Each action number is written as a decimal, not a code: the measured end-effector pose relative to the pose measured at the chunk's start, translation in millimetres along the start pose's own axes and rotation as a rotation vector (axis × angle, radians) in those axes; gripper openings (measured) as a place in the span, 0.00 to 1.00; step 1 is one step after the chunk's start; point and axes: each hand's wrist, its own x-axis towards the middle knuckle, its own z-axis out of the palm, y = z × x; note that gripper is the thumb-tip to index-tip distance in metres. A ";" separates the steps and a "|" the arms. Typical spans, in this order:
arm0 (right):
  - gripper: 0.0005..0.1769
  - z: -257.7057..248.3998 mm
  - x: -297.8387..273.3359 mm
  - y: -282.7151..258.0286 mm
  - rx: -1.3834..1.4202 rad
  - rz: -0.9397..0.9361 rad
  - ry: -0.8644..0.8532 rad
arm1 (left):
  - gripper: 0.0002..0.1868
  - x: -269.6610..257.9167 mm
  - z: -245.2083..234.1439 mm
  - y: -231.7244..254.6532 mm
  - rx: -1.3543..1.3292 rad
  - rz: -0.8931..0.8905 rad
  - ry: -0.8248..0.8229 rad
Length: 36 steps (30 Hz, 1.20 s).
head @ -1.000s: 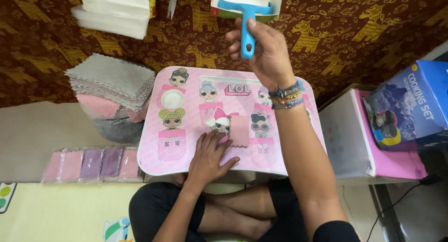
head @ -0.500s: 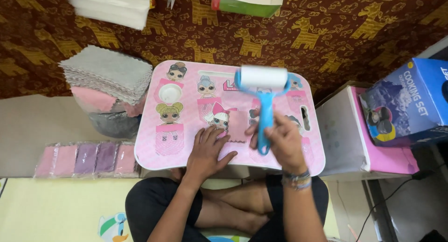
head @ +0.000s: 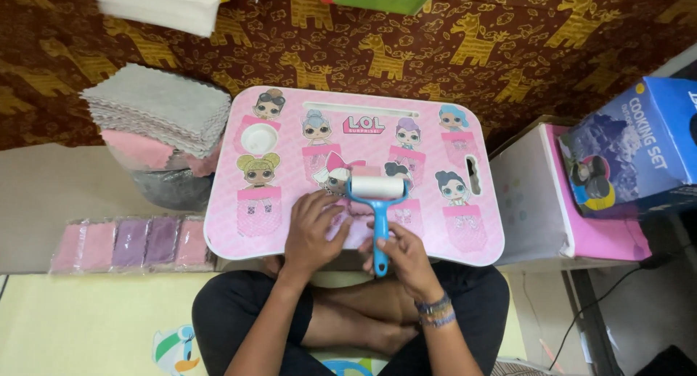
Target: Cleaning small pieces of cloth with a lint roller, folding them, and packaging them into individual plastic bags.
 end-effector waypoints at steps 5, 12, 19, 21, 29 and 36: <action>0.26 -5.8 -29.8 9.9 -0.020 0.043 -0.013 | 0.10 3.6 -5.1 5.4 -0.039 -0.084 0.053; 0.19 1.6 -49.6 -12.7 -0.045 0.096 -0.027 | 0.09 17.3 -20.1 20.5 -0.066 -0.047 0.073; 0.20 -5.0 -9.1 -19.9 -0.077 0.157 -0.024 | 0.10 10.3 -13.2 14.0 -0.061 -0.057 0.081; 0.22 -10.0 9.7 -12.6 0.026 0.072 -0.007 | 0.10 3.8 -4.6 6.6 -0.038 -0.117 0.063; 0.19 -9.0 60.6 -18.3 0.080 0.055 0.021 | 0.11 0.7 -2.5 4.1 -0.030 -0.123 0.080; 0.23 -10.0 51.2 -8.1 0.038 0.059 -0.001 | 0.11 2.7 -4.6 6.5 -0.039 -0.149 0.087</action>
